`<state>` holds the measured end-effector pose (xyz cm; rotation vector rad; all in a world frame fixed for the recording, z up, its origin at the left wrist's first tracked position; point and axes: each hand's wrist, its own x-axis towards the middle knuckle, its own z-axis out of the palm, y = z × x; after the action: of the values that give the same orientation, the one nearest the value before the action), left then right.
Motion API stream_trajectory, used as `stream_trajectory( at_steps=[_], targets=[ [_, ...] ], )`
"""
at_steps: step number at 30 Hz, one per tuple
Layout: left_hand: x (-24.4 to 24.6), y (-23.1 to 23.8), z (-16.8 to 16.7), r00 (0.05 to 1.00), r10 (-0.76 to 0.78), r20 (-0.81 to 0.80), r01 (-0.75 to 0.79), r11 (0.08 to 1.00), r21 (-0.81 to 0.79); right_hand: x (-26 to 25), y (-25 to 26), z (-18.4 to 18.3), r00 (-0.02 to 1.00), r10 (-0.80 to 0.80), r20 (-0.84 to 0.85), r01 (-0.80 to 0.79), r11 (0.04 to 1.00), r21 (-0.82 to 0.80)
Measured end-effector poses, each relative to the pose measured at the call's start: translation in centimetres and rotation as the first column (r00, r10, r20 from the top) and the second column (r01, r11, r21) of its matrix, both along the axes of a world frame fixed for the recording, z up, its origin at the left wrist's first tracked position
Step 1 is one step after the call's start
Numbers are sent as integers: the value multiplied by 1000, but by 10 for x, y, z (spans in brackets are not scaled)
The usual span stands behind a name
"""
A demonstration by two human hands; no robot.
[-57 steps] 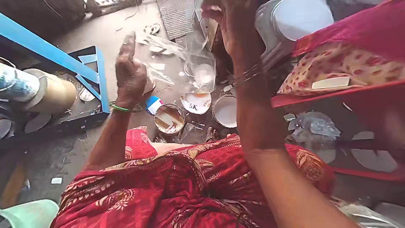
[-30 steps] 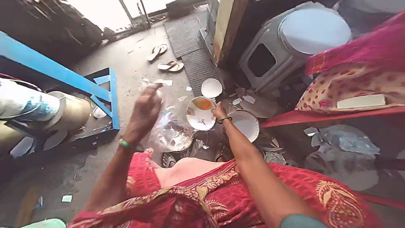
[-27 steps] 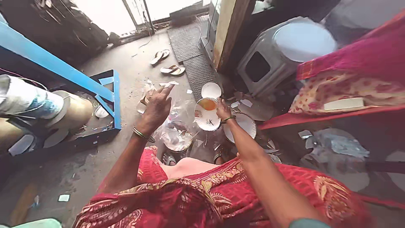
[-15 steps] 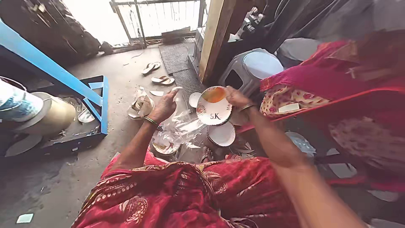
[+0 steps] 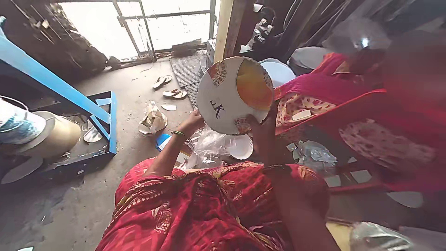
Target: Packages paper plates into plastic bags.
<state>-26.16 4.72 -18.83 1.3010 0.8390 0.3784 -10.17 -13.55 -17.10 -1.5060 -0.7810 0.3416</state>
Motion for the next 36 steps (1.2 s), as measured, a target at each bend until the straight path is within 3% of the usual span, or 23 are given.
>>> stream_trajectory(
  at_steps=[2,4,9,13,15,19,22,24,26,28,30,33,36],
  targets=[
    [-1,-3,8,997,-1,78,4,999,-44,-6,-2,-12,995,-75,68,72,996,52],
    [-4,-1,5,999,-25,47,26,999,-40,-10,-10,-22,990,-115,81,115,993,10],
    [-6,2,-5,932,-133,-336,208,958,197,-14,-34,-51,973,-108,202,126,989,-77],
    [-5,-3,3,957,-157,-243,198,967,158,-26,-42,-61,965,-31,262,94,968,-233],
    [-2,-18,19,935,-128,-331,215,946,241,-36,-42,-58,970,66,234,11,950,-311],
    [-10,-33,37,899,-136,-417,344,808,478,-43,-38,-60,971,181,158,-110,920,-376],
    [-5,-36,20,884,-235,-404,463,558,689,-41,-31,-56,960,270,75,-203,854,-479],
    [3,-52,16,820,-332,-465,569,401,718,-41,-23,-53,947,322,16,-262,796,-545],
    [7,-83,24,734,-460,-499,661,317,680,-42,-20,-43,933,359,19,-284,770,-571],
    [8,-108,24,662,-574,-482,704,256,662,-43,-28,-23,918,395,27,-302,742,-598],
    [7,-116,22,665,-618,-420,671,246,699,-37,-34,-13,897,443,0,-349,708,-614],
    [2,-107,24,731,-570,-374,602,283,746,-26,-24,-28,934,350,63,-298,867,-398],
    [-5,-95,28,831,-461,-311,477,302,826,-15,-21,-45,958,226,-174,-270,914,-303]
  ],
)
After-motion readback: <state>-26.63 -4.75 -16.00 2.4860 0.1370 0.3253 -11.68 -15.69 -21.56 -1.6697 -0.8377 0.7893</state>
